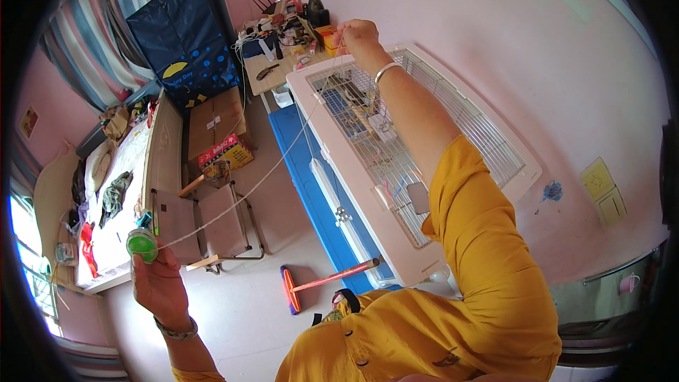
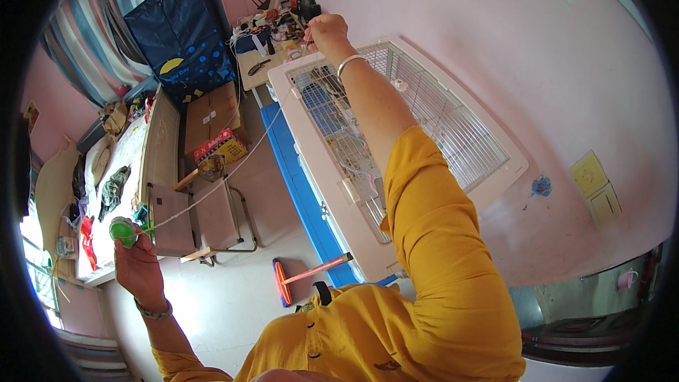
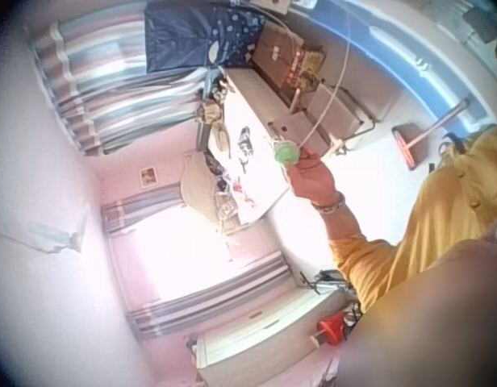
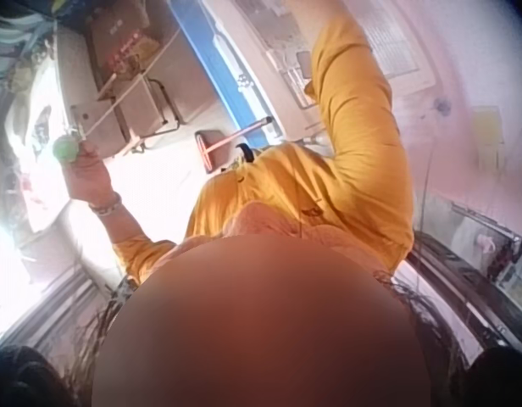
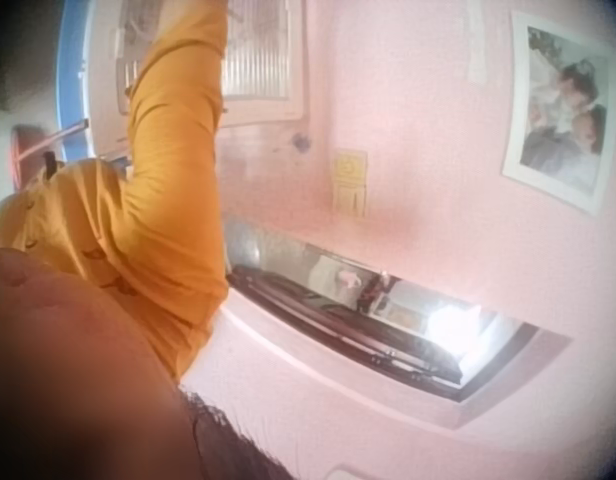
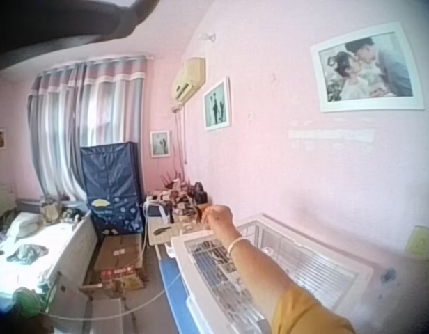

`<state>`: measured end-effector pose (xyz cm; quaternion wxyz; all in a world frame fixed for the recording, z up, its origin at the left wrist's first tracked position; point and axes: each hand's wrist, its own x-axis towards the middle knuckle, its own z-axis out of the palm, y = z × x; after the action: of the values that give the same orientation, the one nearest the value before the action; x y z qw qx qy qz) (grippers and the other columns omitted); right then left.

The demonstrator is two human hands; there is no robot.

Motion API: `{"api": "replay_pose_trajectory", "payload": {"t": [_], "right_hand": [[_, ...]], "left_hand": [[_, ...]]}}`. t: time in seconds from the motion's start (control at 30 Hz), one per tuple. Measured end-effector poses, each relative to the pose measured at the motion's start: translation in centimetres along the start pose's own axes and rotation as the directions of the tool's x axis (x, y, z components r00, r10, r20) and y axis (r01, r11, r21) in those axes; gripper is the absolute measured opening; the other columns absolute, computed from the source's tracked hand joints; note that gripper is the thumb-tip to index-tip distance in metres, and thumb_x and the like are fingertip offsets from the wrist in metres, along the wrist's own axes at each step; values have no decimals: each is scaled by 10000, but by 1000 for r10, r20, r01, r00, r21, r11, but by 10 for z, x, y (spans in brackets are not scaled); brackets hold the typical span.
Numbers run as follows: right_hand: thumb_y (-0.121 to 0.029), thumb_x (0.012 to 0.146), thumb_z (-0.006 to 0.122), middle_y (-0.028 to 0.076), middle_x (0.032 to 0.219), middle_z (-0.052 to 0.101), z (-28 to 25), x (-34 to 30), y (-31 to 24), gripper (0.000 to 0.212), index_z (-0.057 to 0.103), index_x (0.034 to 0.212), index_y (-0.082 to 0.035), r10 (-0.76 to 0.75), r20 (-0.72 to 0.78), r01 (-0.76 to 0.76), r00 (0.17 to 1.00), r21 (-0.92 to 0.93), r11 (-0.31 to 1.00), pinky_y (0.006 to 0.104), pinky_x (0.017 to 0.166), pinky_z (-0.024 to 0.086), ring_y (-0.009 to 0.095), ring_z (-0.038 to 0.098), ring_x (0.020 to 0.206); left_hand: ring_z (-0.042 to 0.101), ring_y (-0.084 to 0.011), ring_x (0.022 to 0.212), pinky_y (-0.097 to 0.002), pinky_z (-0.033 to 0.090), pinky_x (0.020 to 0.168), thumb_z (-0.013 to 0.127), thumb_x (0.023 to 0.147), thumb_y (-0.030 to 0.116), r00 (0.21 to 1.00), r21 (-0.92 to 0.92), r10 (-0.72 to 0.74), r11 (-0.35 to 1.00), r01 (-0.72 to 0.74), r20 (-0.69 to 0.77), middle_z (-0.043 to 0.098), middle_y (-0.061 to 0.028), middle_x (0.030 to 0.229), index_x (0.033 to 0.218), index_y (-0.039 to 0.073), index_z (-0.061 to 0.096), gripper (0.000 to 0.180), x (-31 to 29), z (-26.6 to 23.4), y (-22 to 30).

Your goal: The person sweeps the floor using a floor squeegee, moves a folding chair aside, and interacts with a toy ball on a string attached to a birdcage before sweeping the floor again.

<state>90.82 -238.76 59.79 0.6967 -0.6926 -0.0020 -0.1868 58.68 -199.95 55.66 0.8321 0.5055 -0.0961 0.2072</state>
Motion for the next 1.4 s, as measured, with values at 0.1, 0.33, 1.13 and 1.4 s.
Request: {"api": "replay_pose_trajectory", "payload": {"t": [0.1, 0.33, 1.13, 1.4], "right_hand": [[-22, 825, 429, 120, 754, 632, 1, 2, 2, 196, 601, 898, 36, 11, 12, -11, 1000, 10, 1000, 285, 563, 549, 179, 619, 644], [-8, 817, 436, 117, 755, 628, 6, 0, 10, 181, 605, 868, 30, 85, -27, -86, 996, -20, 996, 288, 548, 556, 169, 623, 649], [-161, 745, 475, 243, 884, 624, -45, -9, 38, 267, 635, 887, -3, 31, 323, 243, 946, -768, 592, 371, 785, 478, 353, 611, 857], [-155, 764, 487, 236, 717, 574, -99, -106, 8, 219, 611, 862, -4, -102, 549, 508, 829, -665, 547, 449, 654, 458, 359, 588, 710]], "left_hand": [[469, -145, 669, -259, 369, 569, 440, 921, 282, 1000, 0, -4, 1000, 4, 0, 598, -97, 927, 1083, 3, 516, 332, -1, 1, -1], [466, -139, 674, -256, 364, 573, 442, 920, 291, 1000, 26, 4, 1000, -4, -14, 596, -80, 911, 1072, 7, 528, 333, -1, -1, -3], [551, -166, 669, -261, 411, 560, 472, 907, 249, 993, -40, -107, 993, 109, 40, 610, -119, 927, 1092, 34, 502, 285, 8, 17, -31], [583, -205, 677, -301, 480, 584, 503, 876, 225, 965, 79, -211, 976, 201, 153, 604, -123, 918, 1080, -1, 506, 304, 6, 58, -61]]}}
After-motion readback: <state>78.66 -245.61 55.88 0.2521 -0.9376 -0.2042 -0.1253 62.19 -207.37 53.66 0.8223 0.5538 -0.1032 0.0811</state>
